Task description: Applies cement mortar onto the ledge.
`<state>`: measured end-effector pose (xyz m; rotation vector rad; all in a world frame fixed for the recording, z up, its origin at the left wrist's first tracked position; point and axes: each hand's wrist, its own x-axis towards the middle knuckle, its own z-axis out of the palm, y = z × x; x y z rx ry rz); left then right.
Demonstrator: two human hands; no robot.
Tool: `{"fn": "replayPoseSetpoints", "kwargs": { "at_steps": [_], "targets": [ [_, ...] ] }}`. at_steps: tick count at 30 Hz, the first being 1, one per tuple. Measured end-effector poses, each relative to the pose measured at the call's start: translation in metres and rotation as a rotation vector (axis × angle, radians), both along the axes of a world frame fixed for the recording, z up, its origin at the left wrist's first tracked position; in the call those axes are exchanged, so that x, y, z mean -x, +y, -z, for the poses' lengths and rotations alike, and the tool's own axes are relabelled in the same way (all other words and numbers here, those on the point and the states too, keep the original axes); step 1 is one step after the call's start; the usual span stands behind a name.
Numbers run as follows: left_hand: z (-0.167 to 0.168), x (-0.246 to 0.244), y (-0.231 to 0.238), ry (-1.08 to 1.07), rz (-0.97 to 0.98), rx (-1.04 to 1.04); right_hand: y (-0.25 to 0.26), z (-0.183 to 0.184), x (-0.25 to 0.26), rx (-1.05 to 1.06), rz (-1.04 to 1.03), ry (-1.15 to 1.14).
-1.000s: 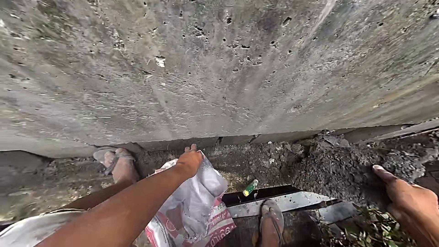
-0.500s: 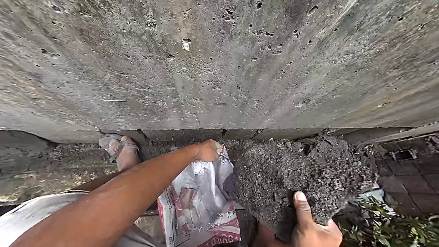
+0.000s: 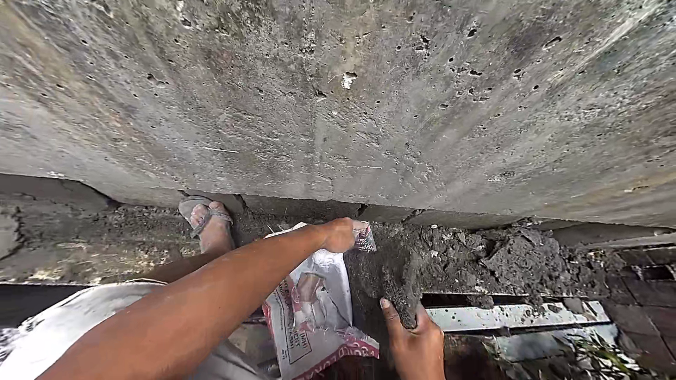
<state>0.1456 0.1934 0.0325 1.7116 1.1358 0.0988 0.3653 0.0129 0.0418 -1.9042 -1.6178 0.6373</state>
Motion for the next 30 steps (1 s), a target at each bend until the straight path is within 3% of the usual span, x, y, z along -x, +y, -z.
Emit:
{"fn": "replayPoseSetpoints", "kwargs": {
  "at_steps": [4, 9, 13, 16, 23, 27, 30],
  "targets": [
    [-0.011, -0.015, -0.023, -0.067, 0.000, 0.078, 0.013, 0.018, 0.004, 0.067, 0.036, 0.057],
    [0.003, -0.004, -0.035, -0.005, -0.094, 0.028, 0.015, 0.000, 0.010, -0.096, 0.179, 0.302],
    [-0.025, 0.002, -0.029, -0.157, -0.257, -0.021, 0.021, 0.016, 0.023, -0.104, 0.157, 0.384],
    [-0.064, -0.004, -0.030, -0.282, -0.378, 0.056, 0.027, 0.026, 0.028, 0.100, 0.007, 0.295],
    [-0.131, -0.009, -0.048, -0.255, -0.458, 0.197, 0.069, 0.002, 0.063, 0.755, -0.507, -0.193],
    [-0.138, -0.005, -0.053, -0.292, -0.491, 0.281, 0.086, 0.003, 0.084, 0.867, -0.647, -0.235],
    [-0.130, 0.000, -0.057, -0.293, -0.532, 0.349, 0.089, 0.030, 0.092, 0.892, -0.663, -0.227]
  ]
}}
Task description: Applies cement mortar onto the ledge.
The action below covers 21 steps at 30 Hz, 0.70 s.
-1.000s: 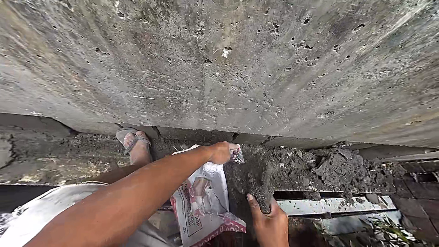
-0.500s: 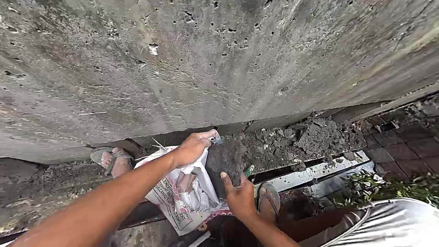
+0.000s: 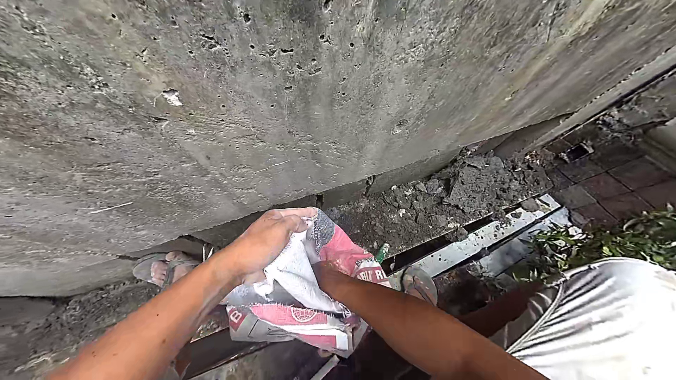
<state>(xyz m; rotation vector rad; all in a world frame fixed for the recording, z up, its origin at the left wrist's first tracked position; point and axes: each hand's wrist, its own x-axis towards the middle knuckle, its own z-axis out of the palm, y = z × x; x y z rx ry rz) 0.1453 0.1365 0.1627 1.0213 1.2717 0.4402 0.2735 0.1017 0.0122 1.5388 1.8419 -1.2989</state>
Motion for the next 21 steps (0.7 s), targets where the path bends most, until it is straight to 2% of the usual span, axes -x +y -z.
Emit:
{"fn": "replayPoseSetpoints", "kwargs": {
  "at_steps": [3, 6, 9, 10, 12, 14, 15, 17, 18, 19, 21],
  "targets": [
    [0.013, 0.003, 0.001, 0.028, -0.027, 0.023, 0.001, 0.007, 0.003, 0.026, -0.016, -0.080],
    [0.022, 0.004, 0.007, 0.052, -0.067, 0.048, 0.017, 0.020, -0.001, 0.000, -0.187, -0.141],
    [0.034, 0.006, 0.015, 0.054, -0.088, 0.050, 0.036, 0.062, -0.036, -0.183, -0.341, 0.040],
    [0.036, 0.006, 0.018, 0.057, -0.087, 0.048, 0.045, 0.061, -0.044, -0.154, -0.358, 0.060],
    [0.034, 0.003, 0.023, 0.070, -0.071, 0.032, 0.062, 0.036, -0.056, -0.061, -0.403, 0.128],
    [0.032, -0.003, 0.025, 0.154, -0.058, -0.021, 0.079, 0.031, -0.069, -0.044, -0.346, 0.312],
    [0.033, -0.003, 0.028, 0.241, 0.005, -0.072, 0.085, 0.029, -0.081, -0.005, -0.211, 0.439],
    [0.039, 0.001, 0.036, 0.487, 0.201, -0.195, 0.092, 0.028, -0.118, 0.167, 0.263, 0.682],
    [0.041, 0.003, 0.040, 0.623, 0.320, -0.240, 0.090, 0.036, -0.140, 0.176, 0.522, 0.744],
    [0.044, 0.003, 0.044, 0.746, 0.418, -0.278, 0.085, 0.048, -0.160, 0.099, 0.776, 0.711],
    [0.048, -0.003, 0.047, 0.912, 0.505, -0.312, 0.066, 0.083, -0.191, -0.147, 1.220, 0.368]
  ]
}}
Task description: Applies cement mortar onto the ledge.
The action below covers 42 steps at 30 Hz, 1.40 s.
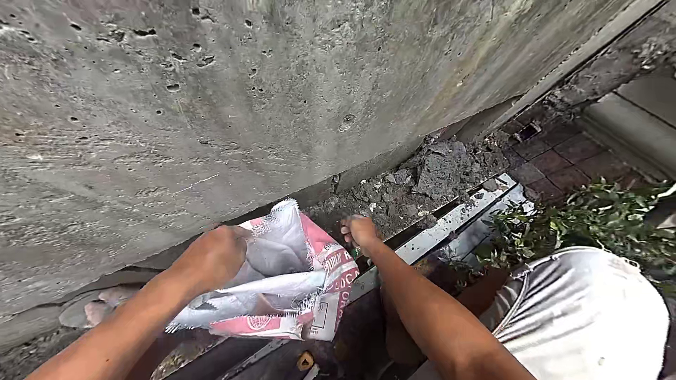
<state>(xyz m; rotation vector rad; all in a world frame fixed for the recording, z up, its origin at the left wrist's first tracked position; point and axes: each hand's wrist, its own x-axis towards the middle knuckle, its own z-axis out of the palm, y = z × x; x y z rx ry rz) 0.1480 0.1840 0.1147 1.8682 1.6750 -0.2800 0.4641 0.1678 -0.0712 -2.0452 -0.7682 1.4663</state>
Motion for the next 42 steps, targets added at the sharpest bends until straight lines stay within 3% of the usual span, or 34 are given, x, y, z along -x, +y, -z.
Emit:
{"fn": "replayPoseSetpoints", "kwargs": {
  "at_steps": [2, 4, 8, 11, 14, 17, 23, 27, 32, 38, 42],
  "targets": [
    [0.003, -0.012, 0.003, 0.069, 0.002, 0.000, -0.025, 0.045, -0.023, 0.169, 0.259, -0.165],
    [0.004, -0.021, 0.006, 0.104, 0.023, 0.036, -0.038, 0.076, -0.029, 0.271, 0.347, -0.068],
    [0.004, -0.025, 0.001, 0.156, 0.101, 0.065, -0.026, 0.107, -0.015, 0.180, 0.506, 0.128],
    [-0.008, -0.024, -0.005, 0.128, 0.067, 0.090, -0.020, 0.119, -0.008, 0.182, 0.567, 0.112],
    [-0.016, -0.015, -0.004, 0.135, 0.020, 0.129, -0.023, 0.106, -0.004, 0.384, 0.292, -0.191],
    [-0.012, -0.010, 0.006, 0.205, 0.004, 0.184, -0.019, 0.098, -0.002, 0.416, 0.244, -0.316],
    [0.005, -0.009, 0.020, 0.125, -0.034, 0.055, -0.025, 0.094, 0.001, 0.398, 0.244, -0.363],
    [-0.005, -0.016, 0.018, 0.040, 0.007, 0.082, -0.028, 0.084, 0.002, 0.361, 0.262, -0.407],
    [-0.024, -0.028, 0.005, 0.190, 0.098, 0.104, -0.025, 0.073, -0.015, 0.307, 0.295, -0.412],
    [-0.016, -0.017, -0.001, 0.330, 0.070, 0.118, -0.027, 0.043, -0.044, 0.335, 0.085, -0.465],
    [0.005, -0.011, 0.003, 0.116, -0.042, 0.159, -0.027, 0.016, -0.065, 0.296, 0.012, -0.461]
  ]
}}
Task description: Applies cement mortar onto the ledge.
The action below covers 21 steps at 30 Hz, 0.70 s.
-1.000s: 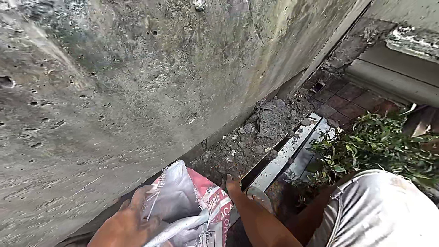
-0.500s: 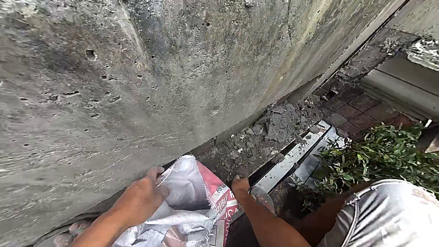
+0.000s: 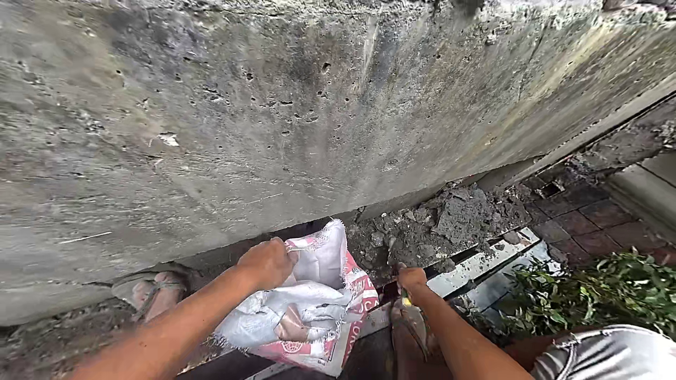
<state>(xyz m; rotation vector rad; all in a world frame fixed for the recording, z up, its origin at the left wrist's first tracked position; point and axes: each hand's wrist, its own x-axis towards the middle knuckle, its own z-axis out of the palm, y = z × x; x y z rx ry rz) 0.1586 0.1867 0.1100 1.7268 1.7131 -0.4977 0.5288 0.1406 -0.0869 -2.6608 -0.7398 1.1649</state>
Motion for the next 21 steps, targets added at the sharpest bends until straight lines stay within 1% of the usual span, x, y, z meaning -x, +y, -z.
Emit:
{"fn": "replayPoseSetpoints", "kwargs": {
  "at_steps": [3, 5, 7, 10, 13, 17, 19, 21],
  "targets": [
    [0.008, -0.009, 0.001, -0.111, -0.083, -0.021, -0.002, -0.018, -0.007, -0.072, 0.031, 0.072],
    [0.011, -0.013, 0.001, -0.157, -0.132, -0.025, -0.002, -0.035, -0.008, -0.078, 0.004, 0.115],
    [0.014, -0.015, 0.002, -0.202, -0.167, -0.030, -0.005, -0.058, -0.008, -0.082, -0.048, 0.160],
    [0.022, -0.018, 0.004, -0.278, -0.218, -0.062, -0.011, -0.104, -0.010, -0.045, -0.162, 0.195],
    [0.024, -0.021, 0.003, -0.358, -0.279, -0.079, -0.014, -0.155, -0.014, 0.032, -0.365, 0.199],
    [0.017, -0.025, -0.006, -0.464, -0.296, -0.089, -0.005, -0.218, 0.001, 0.203, -0.761, 0.104],
    [0.011, -0.028, -0.013, -0.502, -0.295, -0.085, 0.006, -0.235, 0.025, 0.244, -0.997, 0.012],
    [0.006, -0.032, -0.022, -0.526, -0.283, -0.078, 0.014, -0.239, 0.066, 0.254, -1.202, -0.093]
  ]
}}
